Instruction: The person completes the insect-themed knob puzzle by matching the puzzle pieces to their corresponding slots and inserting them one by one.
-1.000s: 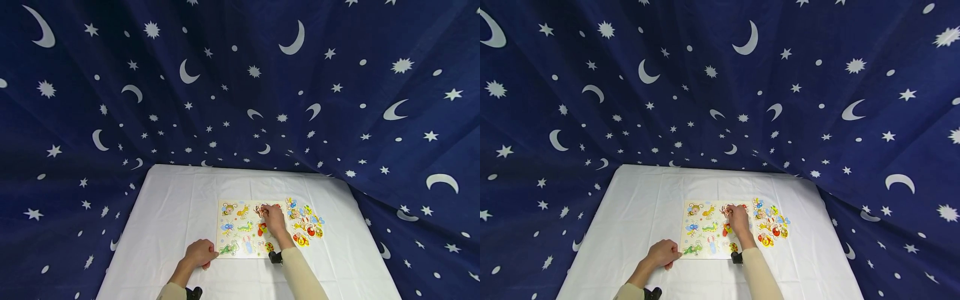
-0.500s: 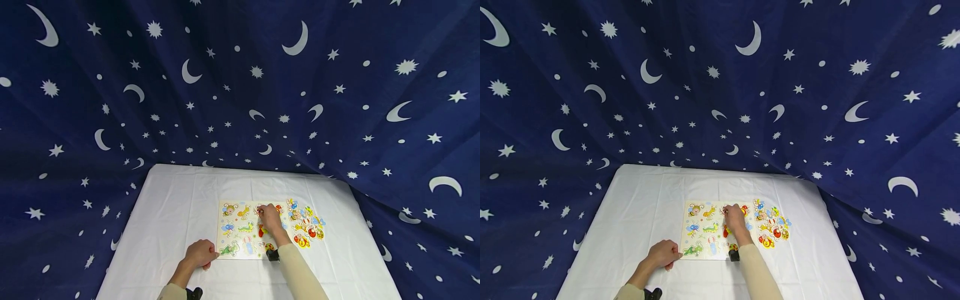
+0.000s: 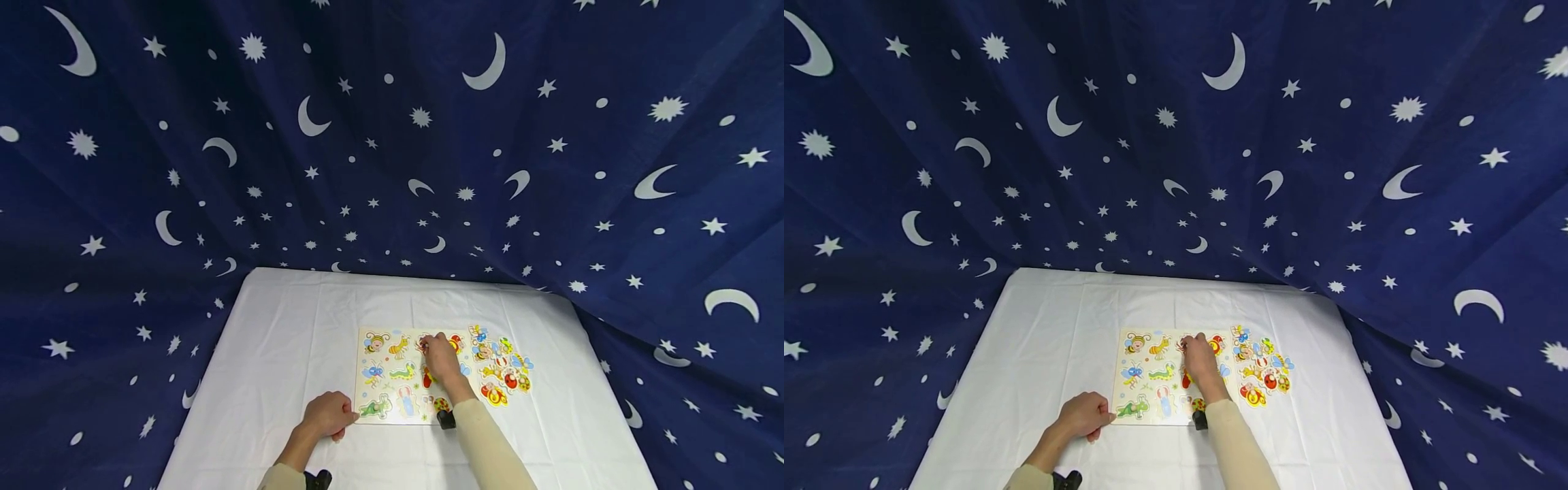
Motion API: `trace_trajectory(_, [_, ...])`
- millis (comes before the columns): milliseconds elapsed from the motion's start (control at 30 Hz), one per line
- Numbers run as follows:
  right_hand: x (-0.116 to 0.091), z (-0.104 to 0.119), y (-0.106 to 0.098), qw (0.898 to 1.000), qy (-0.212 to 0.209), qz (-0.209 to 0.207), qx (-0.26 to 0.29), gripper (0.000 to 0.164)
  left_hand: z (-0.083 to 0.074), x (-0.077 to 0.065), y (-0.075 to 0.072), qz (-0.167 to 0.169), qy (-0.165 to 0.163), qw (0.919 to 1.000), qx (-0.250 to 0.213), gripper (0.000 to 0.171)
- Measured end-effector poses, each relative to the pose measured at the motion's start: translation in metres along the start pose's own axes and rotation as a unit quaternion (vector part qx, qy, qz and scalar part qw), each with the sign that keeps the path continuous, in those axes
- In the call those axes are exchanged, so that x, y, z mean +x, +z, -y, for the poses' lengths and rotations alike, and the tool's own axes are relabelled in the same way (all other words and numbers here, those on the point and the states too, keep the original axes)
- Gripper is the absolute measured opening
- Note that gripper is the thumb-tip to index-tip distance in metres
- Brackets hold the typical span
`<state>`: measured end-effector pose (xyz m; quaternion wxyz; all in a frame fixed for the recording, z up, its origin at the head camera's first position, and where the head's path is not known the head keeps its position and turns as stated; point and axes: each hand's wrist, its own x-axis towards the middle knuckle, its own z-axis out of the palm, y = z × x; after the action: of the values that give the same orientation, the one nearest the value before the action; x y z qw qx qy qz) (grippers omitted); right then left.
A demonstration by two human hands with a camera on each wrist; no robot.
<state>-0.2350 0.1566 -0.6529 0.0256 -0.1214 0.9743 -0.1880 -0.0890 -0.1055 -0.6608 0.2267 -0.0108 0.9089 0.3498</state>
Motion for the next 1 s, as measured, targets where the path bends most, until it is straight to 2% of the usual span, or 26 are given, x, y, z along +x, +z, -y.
trace_trajectory(200, [0.0000,-0.0017,0.0022,1.000,0.004,-0.006,-0.017,0.022,-0.0022,-0.0005,0.0002,0.000,0.007,1.0000,-0.004,0.033])
trace_trajectory(467, [-0.0036,-0.0024,0.0038,0.999,-0.003,-0.019,-0.050,0.015,0.0020,0.0021,0.0002,-0.003,0.003,1.0000,0.000,0.034])
trace_trajectory(733, [0.0015,-0.0072,0.0052,0.998,-0.004,-0.053,-0.031,0.008,0.0004,-0.0013,0.0006,0.002,0.007,1.0000,-0.006,0.033])
trace_trajectory(833, [0.0040,-0.0081,0.0059,0.997,-0.016,-0.070,-0.039,0.006,-0.0005,-0.0011,0.0001,0.000,0.010,0.9999,-0.009,0.033])
trace_trajectory(1000, [0.0060,-0.0042,0.0045,0.997,-0.019,-0.053,-0.056,0.007,-0.0008,-0.0003,0.0003,-0.003,0.009,0.9999,-0.010,0.033])
